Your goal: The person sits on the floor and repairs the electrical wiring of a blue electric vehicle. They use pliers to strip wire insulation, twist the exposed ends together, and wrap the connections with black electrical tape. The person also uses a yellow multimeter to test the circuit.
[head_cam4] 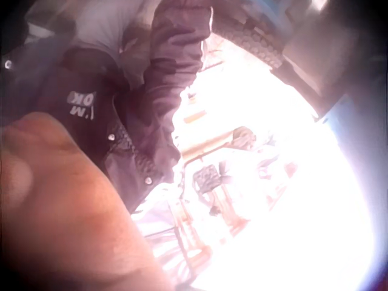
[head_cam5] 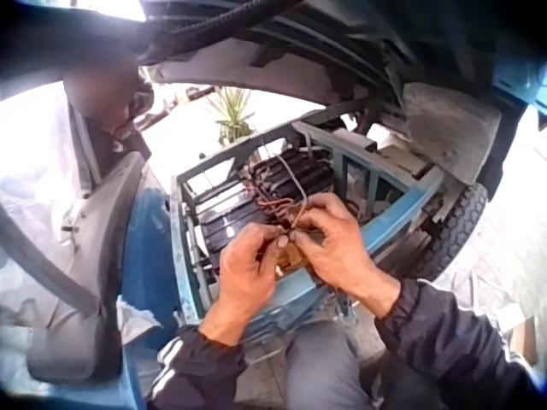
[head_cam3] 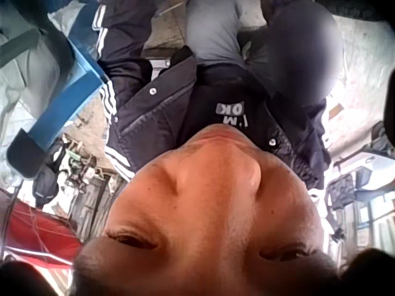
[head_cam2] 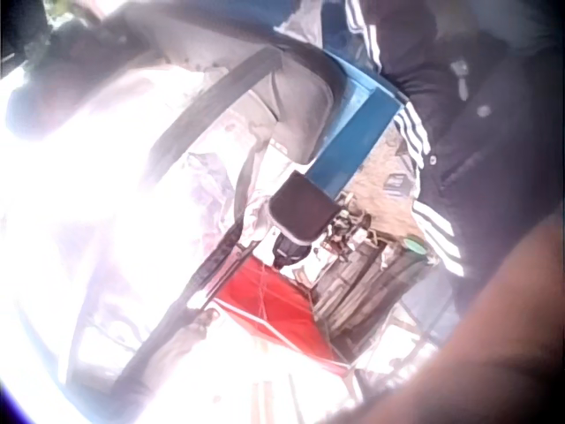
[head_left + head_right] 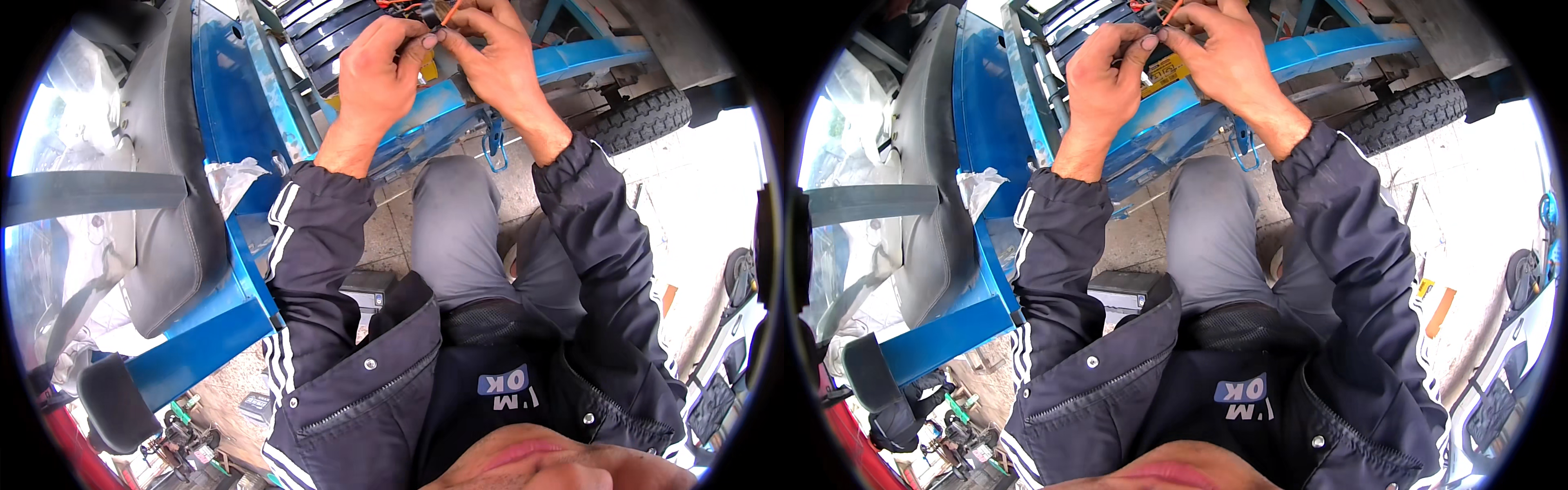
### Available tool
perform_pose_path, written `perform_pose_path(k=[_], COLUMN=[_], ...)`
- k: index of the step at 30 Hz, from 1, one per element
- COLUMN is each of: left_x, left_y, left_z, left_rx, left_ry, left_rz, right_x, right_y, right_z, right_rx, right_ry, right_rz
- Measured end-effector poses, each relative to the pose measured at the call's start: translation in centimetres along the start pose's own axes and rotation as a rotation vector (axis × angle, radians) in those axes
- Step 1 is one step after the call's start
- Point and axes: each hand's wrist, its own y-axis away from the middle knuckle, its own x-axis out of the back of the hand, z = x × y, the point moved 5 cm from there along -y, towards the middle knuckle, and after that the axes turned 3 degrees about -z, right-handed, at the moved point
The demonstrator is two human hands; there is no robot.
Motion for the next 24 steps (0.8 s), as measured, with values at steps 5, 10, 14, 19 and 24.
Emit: perform_pose_path(k=[5, 10, 14, 19, 24], left_x=[0.1, -0.1, -0.3, -0.2, 0.2], left_y=[0.1, 0.2, 0.2, 0.2, 0.1], left_z=[-0.3, -0.5, -0.7, -0.6, -0.4], left_rx=[-0.078, -0.068, -0.041, -0.028, -0.007], left_ry=[-0.083, -0.2, -0.209, -0.209, -0.154], left_rz=[0.003, -0.029, -0.054, -0.029, 0.011], right_x=[-3.6, -3.5, -2.5, -2.6, -2.0], right_y=[1.5, 1.0, 0.5, -0.1, -0.3], right_z=[3.4, 3.9, 3.8, 3.3, 3.1], right_rx=[-0.498, -0.707, -0.742, -0.663, -0.524], right_ry=[-0.641, -1.278, -1.381, -1.328, -1.029], right_rz=[-0.191, -0.159, -0.151, -0.346, -0.391])
